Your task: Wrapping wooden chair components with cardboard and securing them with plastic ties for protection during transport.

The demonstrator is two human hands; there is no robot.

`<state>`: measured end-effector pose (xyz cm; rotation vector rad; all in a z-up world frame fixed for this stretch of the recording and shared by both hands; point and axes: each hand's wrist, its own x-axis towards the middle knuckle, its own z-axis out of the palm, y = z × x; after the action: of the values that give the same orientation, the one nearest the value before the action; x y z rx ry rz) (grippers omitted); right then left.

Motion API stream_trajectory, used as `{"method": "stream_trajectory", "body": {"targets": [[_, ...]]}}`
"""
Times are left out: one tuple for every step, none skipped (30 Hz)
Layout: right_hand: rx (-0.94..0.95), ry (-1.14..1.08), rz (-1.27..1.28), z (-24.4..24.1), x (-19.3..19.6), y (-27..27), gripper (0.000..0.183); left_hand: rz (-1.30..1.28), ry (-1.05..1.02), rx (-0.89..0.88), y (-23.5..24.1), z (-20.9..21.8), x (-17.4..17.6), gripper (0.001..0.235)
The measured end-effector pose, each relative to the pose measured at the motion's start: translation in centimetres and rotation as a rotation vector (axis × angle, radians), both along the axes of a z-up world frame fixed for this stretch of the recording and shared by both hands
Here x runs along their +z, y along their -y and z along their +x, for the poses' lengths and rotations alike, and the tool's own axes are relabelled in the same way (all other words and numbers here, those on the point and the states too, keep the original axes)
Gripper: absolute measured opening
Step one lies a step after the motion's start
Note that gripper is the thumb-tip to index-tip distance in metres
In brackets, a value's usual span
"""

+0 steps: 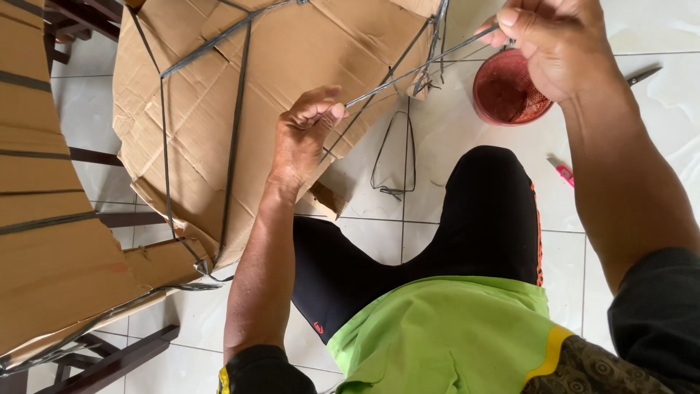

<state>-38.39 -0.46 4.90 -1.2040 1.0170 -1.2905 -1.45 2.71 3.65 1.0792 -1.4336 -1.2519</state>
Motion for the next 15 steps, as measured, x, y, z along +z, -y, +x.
{"method": "stream_trajectory", "body": {"targets": [[-0.001, 0.000, 0.001, 0.3, 0.7, -0.5, 0.007, 0.001, 0.000, -0.001, -0.4, 0.0, 0.2, 0.007], [0.036, 0.075, 0.048, 0.7, 1.5, -0.8, 0.009, -0.029, -0.056, -0.011, -0.6, 0.1, 0.5, 0.008], [0.073, 0.151, 0.095, 1.1, 2.4, -1.0, 0.015, -0.059, -0.111, -0.021, -0.8, 0.2, 0.9, 0.009], [0.073, 0.150, 0.092, 1.0, 2.8, -1.1, 0.015, -0.062, -0.112, -0.022, -0.7, 0.4, 0.8, 0.009], [0.083, 0.147, 0.172, 0.9, 3.2, -1.1, 0.015, 0.033, -0.087, 0.064, -0.7, 0.7, 0.8, 0.015], [0.091, 0.142, 0.252, 0.8, 3.6, -1.1, 0.016, 0.128, -0.063, 0.149, -0.6, 0.9, 0.7, 0.021], [0.089, 0.140, 0.249, 0.9, 3.9, -1.1, 0.016, 0.126, -0.065, 0.148, -0.4, 1.1, 0.6, 0.021], [0.084, 0.086, 0.224, 1.0, 4.1, -1.1, 0.010, 0.106, -0.059, 0.172, -0.2, 1.3, 0.5, 0.019], [0.077, 0.033, 0.200, 1.0, 4.2, -1.1, 0.012, 0.086, -0.052, 0.195, 0.0, 1.4, 0.4, 0.018], [0.077, 0.030, 0.199, 0.6, 3.7, -1.0, 0.012, 0.085, -0.055, 0.195, 0.2, 1.6, -0.2, 0.018], [0.115, -0.017, 0.139, 0.2, 3.2, -1.0, 0.016, 0.049, -0.069, 0.174, 0.4, 1.8, -0.8, 0.015], [0.155, -0.064, 0.077, -0.1, 2.7, -0.8, 0.021, 0.012, -0.082, 0.155, 0.6, 2.0, -1.4, 0.012], [0.155, -0.066, 0.074, 0.2, 3.1, -1.3, 0.021, 0.009, -0.083, 0.155, 0.5, 1.8, -1.9, 0.012], [0.133, -0.157, 0.052, 0.5, 3.5, -1.8, 0.019, -0.015, 0.077, 0.189, 0.3, 1.6, -2.4, 0.009], [0.111, -0.247, 0.030, 0.9, 3.9, -2.4, 0.017, -0.039, 0.237, 0.222, 0.2, 1.4, -3.0, 0.008]]}}
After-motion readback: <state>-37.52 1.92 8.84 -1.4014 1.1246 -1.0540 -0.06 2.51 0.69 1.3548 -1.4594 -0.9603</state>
